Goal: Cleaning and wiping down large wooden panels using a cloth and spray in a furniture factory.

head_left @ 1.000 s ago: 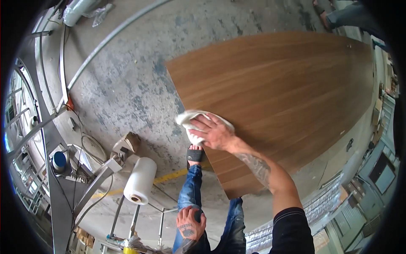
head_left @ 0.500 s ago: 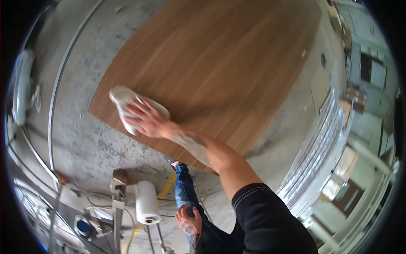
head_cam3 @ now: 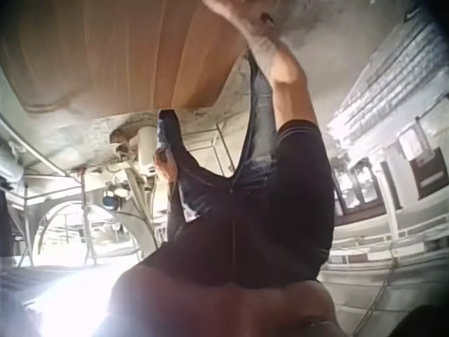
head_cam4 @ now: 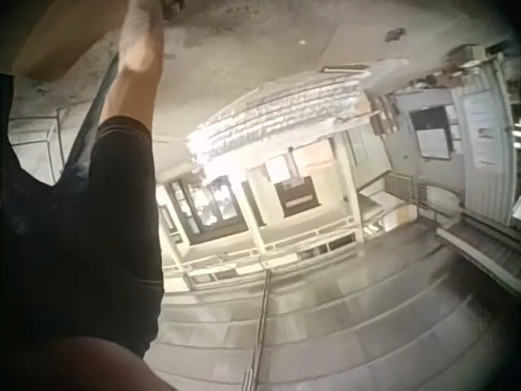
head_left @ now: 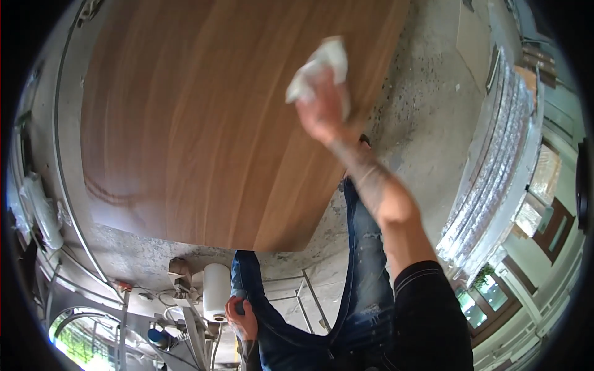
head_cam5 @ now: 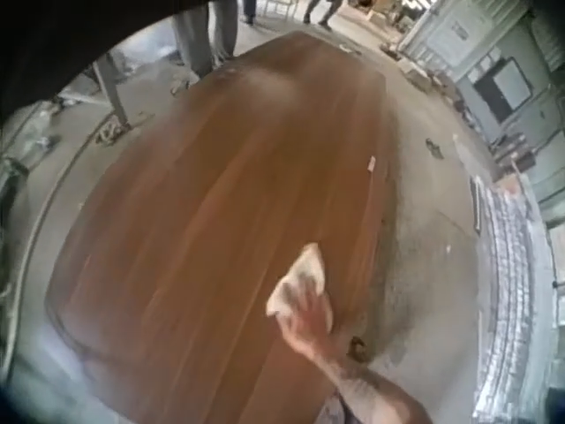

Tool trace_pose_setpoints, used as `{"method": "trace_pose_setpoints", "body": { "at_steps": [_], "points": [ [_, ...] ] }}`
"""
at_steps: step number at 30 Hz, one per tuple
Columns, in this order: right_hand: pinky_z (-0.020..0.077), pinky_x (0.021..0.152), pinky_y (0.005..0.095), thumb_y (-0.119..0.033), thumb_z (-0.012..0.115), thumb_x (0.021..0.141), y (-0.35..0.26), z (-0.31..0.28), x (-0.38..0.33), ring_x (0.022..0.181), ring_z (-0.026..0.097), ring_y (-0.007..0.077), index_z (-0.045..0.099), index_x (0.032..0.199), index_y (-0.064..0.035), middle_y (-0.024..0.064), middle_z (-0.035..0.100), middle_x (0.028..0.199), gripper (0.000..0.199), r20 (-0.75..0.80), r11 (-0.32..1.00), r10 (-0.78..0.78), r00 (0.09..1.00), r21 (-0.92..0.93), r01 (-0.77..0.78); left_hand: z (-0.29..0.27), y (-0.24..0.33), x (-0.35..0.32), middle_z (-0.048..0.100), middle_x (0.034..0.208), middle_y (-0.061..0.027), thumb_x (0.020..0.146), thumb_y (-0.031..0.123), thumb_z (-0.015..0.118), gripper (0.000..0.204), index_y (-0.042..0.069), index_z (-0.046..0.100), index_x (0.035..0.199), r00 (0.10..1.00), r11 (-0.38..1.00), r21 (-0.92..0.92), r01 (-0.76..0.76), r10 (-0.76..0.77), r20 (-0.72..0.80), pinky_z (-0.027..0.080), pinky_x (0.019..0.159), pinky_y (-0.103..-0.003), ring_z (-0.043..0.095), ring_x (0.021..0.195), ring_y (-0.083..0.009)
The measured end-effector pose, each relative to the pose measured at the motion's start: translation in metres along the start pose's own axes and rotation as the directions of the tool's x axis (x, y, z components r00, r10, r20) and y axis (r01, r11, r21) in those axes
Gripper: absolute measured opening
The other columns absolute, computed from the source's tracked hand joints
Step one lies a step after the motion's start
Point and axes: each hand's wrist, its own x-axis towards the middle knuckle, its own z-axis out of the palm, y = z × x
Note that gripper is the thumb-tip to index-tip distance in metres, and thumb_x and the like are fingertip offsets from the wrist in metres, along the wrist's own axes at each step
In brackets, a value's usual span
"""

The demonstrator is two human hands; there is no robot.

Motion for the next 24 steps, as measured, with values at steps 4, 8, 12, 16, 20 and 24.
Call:
{"method": "trace_pose_setpoints", "body": {
  "at_steps": [4, 8, 12, 16, 20, 24],
  "points": [
    [0.0314, 0.114, 0.0522, -0.032, 0.064, 0.087, 0.019, 0.017, -0.132, 0.141, 0.037, 0.0347, 0.052, 0.137, -0.0118, 0.0154, 0.05, 0.143, 0.056, 0.261, 0.82, -0.552, 0.792, 0.343, 0.458, 0.089, 0.031, -0.048, 0.063, 0.114, -0.0143, 0.084, 0.023, 0.069, 0.02, 0.009, 0.065, 0.098, 0.996, 0.991, 0.109, 0.082, -0.086, 0.034, 0.042, 0.097, -0.05, 0.056, 0.111, -0.0361],
    [0.0216, 0.121, 0.0496, -0.038, 0.059, 0.089, 0.112, -0.014, -0.107, 0.146, 0.033, 0.0272, 0.049, 0.143, -0.0295, 0.0006, 0.036, 0.158, 0.056, 0.393, 0.64, -0.765, 0.51, 0.548, 0.538, 0.184, 0.077, -0.16, 0.06, 0.125, -0.0189, 0.083, 0.025, 0.069, 0.023, 0.011, 0.066, 0.101, 0.996, 0.977, 0.195, 0.082, -0.074, -0.047, 0.038, 0.104, -0.053, 0.048, 0.126, -0.0383],
    [0.0337, 0.106, 0.0587, -0.027, 0.065, 0.084, 0.188, -0.089, 0.103, 0.142, 0.035, 0.0355, 0.06, 0.127, -0.0143, 0.0157, 0.04, 0.15, 0.046, 0.119, 0.909, -0.417, 0.901, 0.059, 0.413, 0.2, 0.156, -0.173, 0.063, 0.113, -0.0175, 0.086, 0.022, 0.066, 0.023, 0.007, 0.066, 0.104, 0.933, 0.932, -0.109, 0.344, -0.327, 0.151, 0.045, 0.098, -0.046, 0.057, 0.113, -0.0356],
    [0.0303, 0.117, 0.0438, -0.049, 0.048, 0.097, 0.29, -0.096, 0.221, 0.146, 0.027, 0.0404, 0.029, 0.156, -0.0151, 0.0187, 0.023, 0.161, 0.07, -0.238, 0.958, 0.126, 0.963, -0.223, -0.181, 0.277, 0.185, -0.223, 0.068, 0.102, -0.0111, 0.093, 0.016, 0.063, 0.018, 0.004, 0.068, 0.105, 0.884, 0.855, -0.287, 0.432, -0.338, 0.324, 0.046, 0.097, -0.04, 0.061, 0.105, -0.0258],
    [0.0391, 0.112, 0.051, -0.023, 0.044, 0.102, 0.2, -0.091, 0.132, 0.136, 0.036, 0.0522, 0.021, 0.154, 0.0004, 0.0403, 0.015, 0.151, 0.061, -0.069, 0.891, 0.364, 0.929, 0.318, -0.325, 0.275, 0.24, -0.244, 0.069, 0.102, -0.0099, 0.09, 0.019, 0.065, 0.018, 0.008, 0.07, 0.104, 0.94, 0.964, -0.056, 0.262, -0.241, 0.243, 0.043, 0.102, -0.042, 0.059, 0.112, -0.0289],
    [0.0323, 0.113, 0.0542, -0.016, 0.052, 0.098, 0.092, -0.057, -0.113, 0.14, 0.021, 0.0598, 0.012, 0.155, 0.0025, 0.0444, 0.004, 0.152, 0.073, 0.23, 0.866, 0.418, 0.879, 0.191, -0.462, 0.276, 0.264, -0.243, 0.07, 0.106, -0.0089, 0.092, 0.025, 0.064, 0.022, 0.01, 0.069, 0.108, 0.954, 0.95, -0.129, 0.283, -0.265, 0.142, 0.033, 0.112, -0.046, 0.053, 0.121, -0.0355]
  ]
}}
